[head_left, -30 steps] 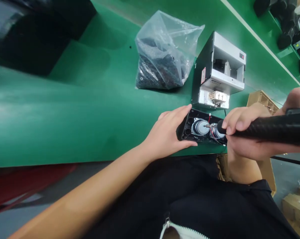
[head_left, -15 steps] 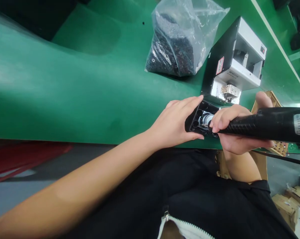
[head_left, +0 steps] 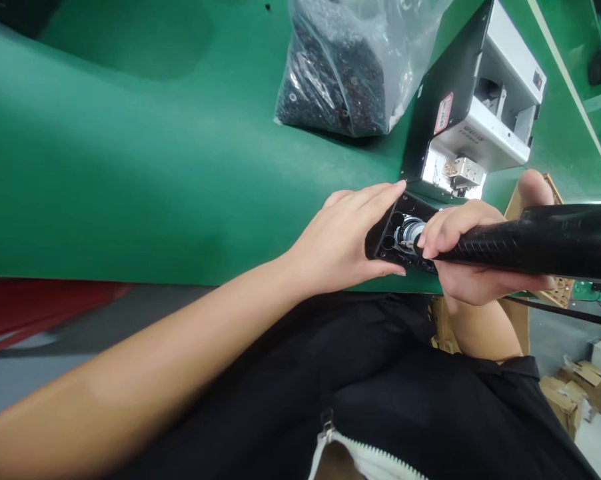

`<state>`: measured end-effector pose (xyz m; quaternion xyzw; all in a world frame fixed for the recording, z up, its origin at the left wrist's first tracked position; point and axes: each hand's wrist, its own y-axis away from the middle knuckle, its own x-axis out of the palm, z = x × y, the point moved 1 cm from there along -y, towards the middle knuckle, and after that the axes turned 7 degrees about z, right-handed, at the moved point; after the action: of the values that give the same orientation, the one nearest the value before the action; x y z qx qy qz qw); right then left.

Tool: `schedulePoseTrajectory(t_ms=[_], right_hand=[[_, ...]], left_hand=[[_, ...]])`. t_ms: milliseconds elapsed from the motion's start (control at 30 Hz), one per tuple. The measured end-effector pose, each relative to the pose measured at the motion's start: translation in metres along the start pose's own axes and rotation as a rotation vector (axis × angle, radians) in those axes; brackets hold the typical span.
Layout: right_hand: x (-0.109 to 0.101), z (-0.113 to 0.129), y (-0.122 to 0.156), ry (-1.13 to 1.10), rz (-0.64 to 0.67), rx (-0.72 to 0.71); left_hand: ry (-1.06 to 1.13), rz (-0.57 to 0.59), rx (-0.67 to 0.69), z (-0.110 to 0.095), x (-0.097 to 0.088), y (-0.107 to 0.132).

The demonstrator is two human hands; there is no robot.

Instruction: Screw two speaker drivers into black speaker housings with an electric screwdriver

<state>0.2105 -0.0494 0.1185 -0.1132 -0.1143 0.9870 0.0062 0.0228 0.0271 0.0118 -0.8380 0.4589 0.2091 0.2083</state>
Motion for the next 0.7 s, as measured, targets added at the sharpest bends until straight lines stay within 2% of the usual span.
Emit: schedulePoseTrajectory(t_ms=[100,167,433,533,633,700], right_hand=[[0.007,0.005,-0.003,-0.096,-0.186,-0.176],[0.011,0.007,-0.005,-0.137,-0.226,-0.174],[0.007,0.007,-0.002,-0.219,-0.265,-0.17],[0.005,0.006,-0.001,-0.152,-0.263,-0.12],[0.005,0.012,-0.003,-0.067,-0.268,-0.137],[0.004,0.022,-0.004,-0.097,-0.268,-0.174]], left_hand=[[-0.002,0.006,0.01,0.002,0.0,0.001],[-0.003,0.004,0.016,0.003,-0.001,0.003],[-0.011,0.02,0.0,0.005,-0.001,0.004],[0.001,0.012,0.008,0.006,0.001,0.003],[0.027,-0.021,0.062,0.007,0.0,0.006],[0.056,-0.075,0.125,0.005,-0.003,0.011]])
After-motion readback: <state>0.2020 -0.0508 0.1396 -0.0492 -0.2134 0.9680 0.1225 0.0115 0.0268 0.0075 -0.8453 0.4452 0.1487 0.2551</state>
